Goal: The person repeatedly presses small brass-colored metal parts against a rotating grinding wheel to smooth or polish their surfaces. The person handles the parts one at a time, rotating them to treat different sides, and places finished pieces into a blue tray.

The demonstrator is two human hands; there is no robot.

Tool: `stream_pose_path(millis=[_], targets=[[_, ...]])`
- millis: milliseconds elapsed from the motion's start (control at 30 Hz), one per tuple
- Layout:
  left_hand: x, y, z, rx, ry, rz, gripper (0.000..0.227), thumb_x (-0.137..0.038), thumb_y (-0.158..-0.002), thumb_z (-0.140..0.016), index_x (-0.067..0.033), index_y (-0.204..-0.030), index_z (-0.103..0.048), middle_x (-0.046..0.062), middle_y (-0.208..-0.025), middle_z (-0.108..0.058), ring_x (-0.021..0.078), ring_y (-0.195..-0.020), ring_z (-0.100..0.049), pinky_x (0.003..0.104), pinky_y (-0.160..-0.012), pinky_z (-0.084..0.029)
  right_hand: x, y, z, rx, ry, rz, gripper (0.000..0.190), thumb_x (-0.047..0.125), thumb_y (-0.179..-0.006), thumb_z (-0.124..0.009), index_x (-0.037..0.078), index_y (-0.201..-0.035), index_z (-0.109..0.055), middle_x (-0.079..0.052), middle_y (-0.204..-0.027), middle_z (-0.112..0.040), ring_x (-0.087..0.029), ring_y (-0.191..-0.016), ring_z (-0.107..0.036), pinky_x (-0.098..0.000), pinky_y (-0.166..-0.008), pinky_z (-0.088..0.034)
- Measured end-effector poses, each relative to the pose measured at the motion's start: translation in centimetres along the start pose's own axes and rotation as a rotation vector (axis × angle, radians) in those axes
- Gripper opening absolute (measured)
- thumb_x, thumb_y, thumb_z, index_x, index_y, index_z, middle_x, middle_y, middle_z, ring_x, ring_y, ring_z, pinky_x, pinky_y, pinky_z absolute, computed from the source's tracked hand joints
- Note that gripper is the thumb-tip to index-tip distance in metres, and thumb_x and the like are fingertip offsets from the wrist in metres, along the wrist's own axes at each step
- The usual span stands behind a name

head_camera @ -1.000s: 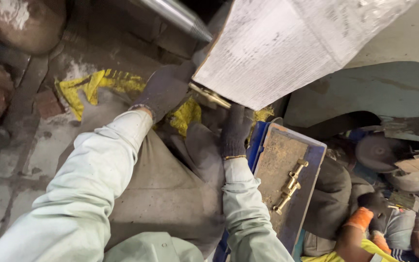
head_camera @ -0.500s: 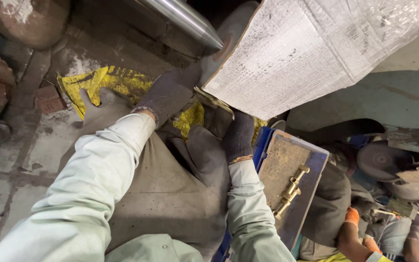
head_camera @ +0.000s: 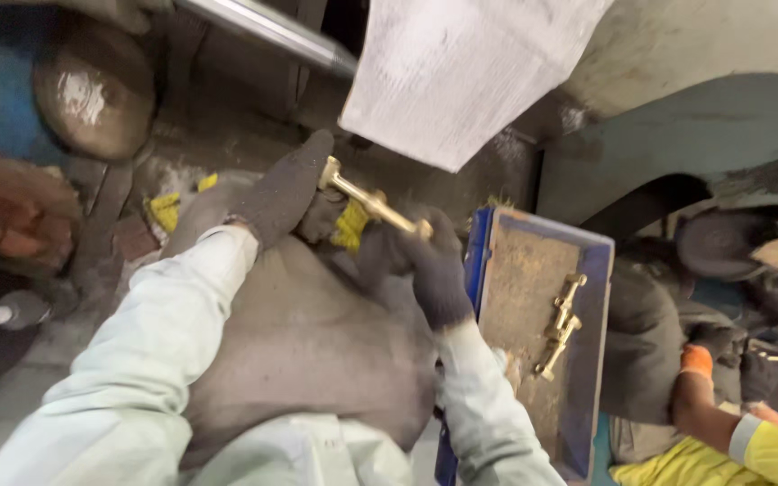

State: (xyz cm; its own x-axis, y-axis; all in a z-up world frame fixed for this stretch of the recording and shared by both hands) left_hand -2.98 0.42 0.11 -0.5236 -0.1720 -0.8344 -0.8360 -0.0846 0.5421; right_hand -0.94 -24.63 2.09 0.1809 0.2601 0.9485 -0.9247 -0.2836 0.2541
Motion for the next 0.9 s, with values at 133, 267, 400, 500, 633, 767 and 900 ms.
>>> stream_pose_path(millis=[133,267,400,500,633,767,900], targets=[[0.2,2.6,-3.3,0.282,0.159,-0.245,0.068,-0.047,-0.12,-0.036,0.0083,-0.087,-0.058,0.016,-0.071,-0.054,0.0207,-0.065,-0.051,0.038,-0.064,-0.046,4.5,10.0,-1.4,0.118,0.167,0.475,0.049,0.006,-0.09,-0.078,-0.002,-0.133,-0.056,-0.01,-0.106,-0.065,-0.015,-0.096,-0.06,-0.0352,-0.087,-0.054],[-0.2,3.5,-5.7,0.275,-0.02,-0.653,0.048,-0.036,-0.12,-0.037,0.0061,-0.108,-0.057,0.017,-0.099,-0.059,0.0206,-0.09,-0.053,0.035,-0.083,-0.048,7.3,14.5,-2.1,0.003,0.424,0.678,0.056,0.005,-0.081,-0.082,0.001,-0.13,-0.056,-0.015,-0.112,-0.061,-0.025,-0.105,-0.06,-0.0408,-0.095,-0.05],[-1.2,4.3,-8.5,0.251,-0.279,-0.972,0.043,-0.028,-0.114,-0.039,0.0012,-0.141,-0.055,0.016,-0.133,-0.061,0.0231,-0.119,-0.058,0.035,-0.1,-0.047,7.9,16.9,-2.3,-0.064,0.565,0.63,0.064,0.006,-0.075,-0.084,0.002,-0.133,-0.056,-0.018,-0.115,-0.06,-0.035,-0.107,-0.059,-0.0453,-0.095,-0.049],[-0.9,3.3,-10.7,0.391,-0.241,-0.549,0.041,-0.031,-0.109,-0.044,-0.0038,-0.136,-0.06,0.013,-0.125,-0.067,0.0216,-0.112,-0.062,0.034,-0.099,-0.052,7.9,17.8,-2.0,-0.093,0.58,0.646,0.066,0.007,-0.075,-0.084,0.002,-0.135,-0.057,-0.015,-0.111,-0.059,-0.035,-0.103,-0.056,-0.0457,-0.091,-0.047],[-1.5,3.1,-12.7,0.463,-0.215,-0.505,0.039,-0.031,-0.11,-0.044,-0.006,-0.135,-0.062,0.01,-0.122,-0.068,0.0195,-0.108,-0.065,0.033,-0.097,-0.054,7.3,18.5,-1.5,-0.11,0.479,0.59,0.063,0.011,-0.083,-0.085,0.001,-0.138,-0.055,-0.012,-0.108,-0.058,-0.03,-0.098,-0.058,-0.0432,-0.086,-0.051],[-2.8,3.8,-13.4,0.426,-0.386,-0.955,0.042,-0.028,-0.112,-0.041,-0.0037,-0.143,-0.057,0.013,-0.133,-0.065,0.023,-0.119,-0.062,0.035,-0.104,-0.051,7.6,18.6,-1.0,-0.141,0.619,0.583,0.064,0.014,-0.073,-0.088,0.003,-0.129,-0.06,-0.011,-0.095,-0.054,-0.032,-0.09,-0.054,-0.0452,-0.08,-0.046],[-2.3,3.4,-14.1,0.479,-0.324,-0.719,0.042,-0.029,-0.109,-0.043,-0.0057,-0.142,-0.056,0.013,-0.134,-0.064,0.0241,-0.121,-0.063,0.035,-0.105,-0.05,8.1,18.8,-1.1,-0.153,0.566,0.651,0.061,0.015,-0.077,-0.088,0.002,-0.128,-0.058,-0.012,-0.099,-0.055,-0.032,-0.092,-0.055,-0.0452,-0.083,-0.047]])
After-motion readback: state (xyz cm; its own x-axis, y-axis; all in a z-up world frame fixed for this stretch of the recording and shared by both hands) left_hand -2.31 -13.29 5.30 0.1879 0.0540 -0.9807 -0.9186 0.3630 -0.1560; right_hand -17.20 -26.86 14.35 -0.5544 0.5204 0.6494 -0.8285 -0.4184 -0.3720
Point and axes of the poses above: each hand's wrist, its own y-axis away from the middle knuckle, its own z-axis out of the back of the hand, x = y × z, the point moved 5 cm from there along -y, towards the middle knuckle
